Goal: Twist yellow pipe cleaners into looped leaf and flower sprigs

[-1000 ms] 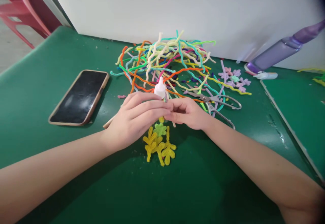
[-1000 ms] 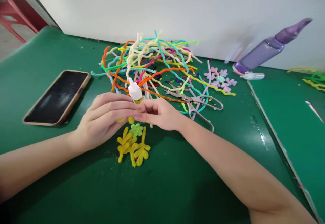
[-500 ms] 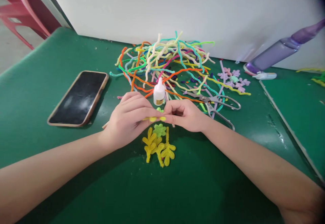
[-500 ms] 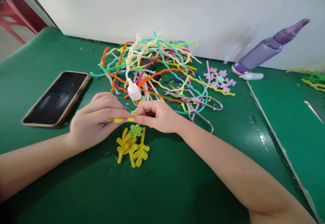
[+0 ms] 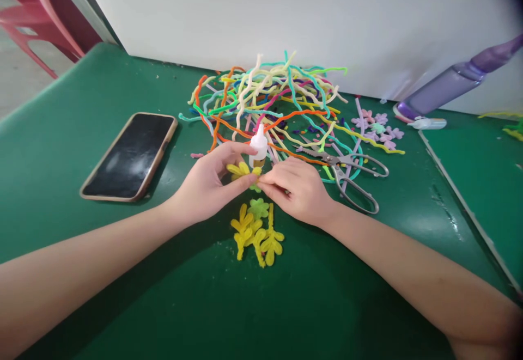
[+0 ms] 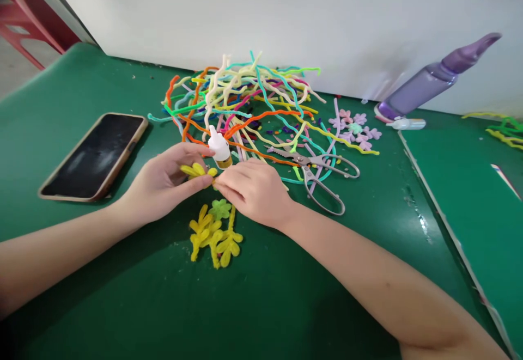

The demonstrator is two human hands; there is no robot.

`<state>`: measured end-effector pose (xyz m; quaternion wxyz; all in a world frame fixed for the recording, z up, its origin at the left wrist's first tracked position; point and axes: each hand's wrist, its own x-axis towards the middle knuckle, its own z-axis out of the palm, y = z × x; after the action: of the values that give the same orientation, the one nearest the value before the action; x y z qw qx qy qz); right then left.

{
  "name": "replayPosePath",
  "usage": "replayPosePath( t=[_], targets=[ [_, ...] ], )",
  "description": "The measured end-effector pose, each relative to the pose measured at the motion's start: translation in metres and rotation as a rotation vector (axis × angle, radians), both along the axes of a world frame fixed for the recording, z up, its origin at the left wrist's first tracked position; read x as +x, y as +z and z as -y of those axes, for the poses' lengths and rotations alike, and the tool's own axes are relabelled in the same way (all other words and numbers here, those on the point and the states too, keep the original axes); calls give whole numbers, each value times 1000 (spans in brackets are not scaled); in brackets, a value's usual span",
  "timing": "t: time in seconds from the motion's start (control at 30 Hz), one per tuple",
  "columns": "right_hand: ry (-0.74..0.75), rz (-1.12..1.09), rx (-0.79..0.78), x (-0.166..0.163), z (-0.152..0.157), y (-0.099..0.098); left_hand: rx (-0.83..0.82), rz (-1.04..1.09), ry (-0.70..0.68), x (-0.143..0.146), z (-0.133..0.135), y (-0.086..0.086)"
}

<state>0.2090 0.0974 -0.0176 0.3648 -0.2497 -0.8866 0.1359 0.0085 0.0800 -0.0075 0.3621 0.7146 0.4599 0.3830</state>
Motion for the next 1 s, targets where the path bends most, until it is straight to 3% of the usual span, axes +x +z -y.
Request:
replayPosePath(
  t=[0.2,0.33,0.43,0.57,0.73,1.0],
  targets=[
    [-12,-117,-444,2,0,4,425,-273,-67,-1,4,-2],
    [41,-238,-711,2,-3,5,748,-387,-15,-2,4,-3],
    [111,-272,-851,3,-5,5,855,-457,-48,-4,4,-2],
    [185,-223,-854,3,-6,6,878,-459,-120,-6,4,0],
    [234,-240,-848,3,-7,5,865,-405,-100,-5,2,3],
    [140,-228,-761,3,-4,3,768,-298,-101,-5,-1,2]
  ],
)
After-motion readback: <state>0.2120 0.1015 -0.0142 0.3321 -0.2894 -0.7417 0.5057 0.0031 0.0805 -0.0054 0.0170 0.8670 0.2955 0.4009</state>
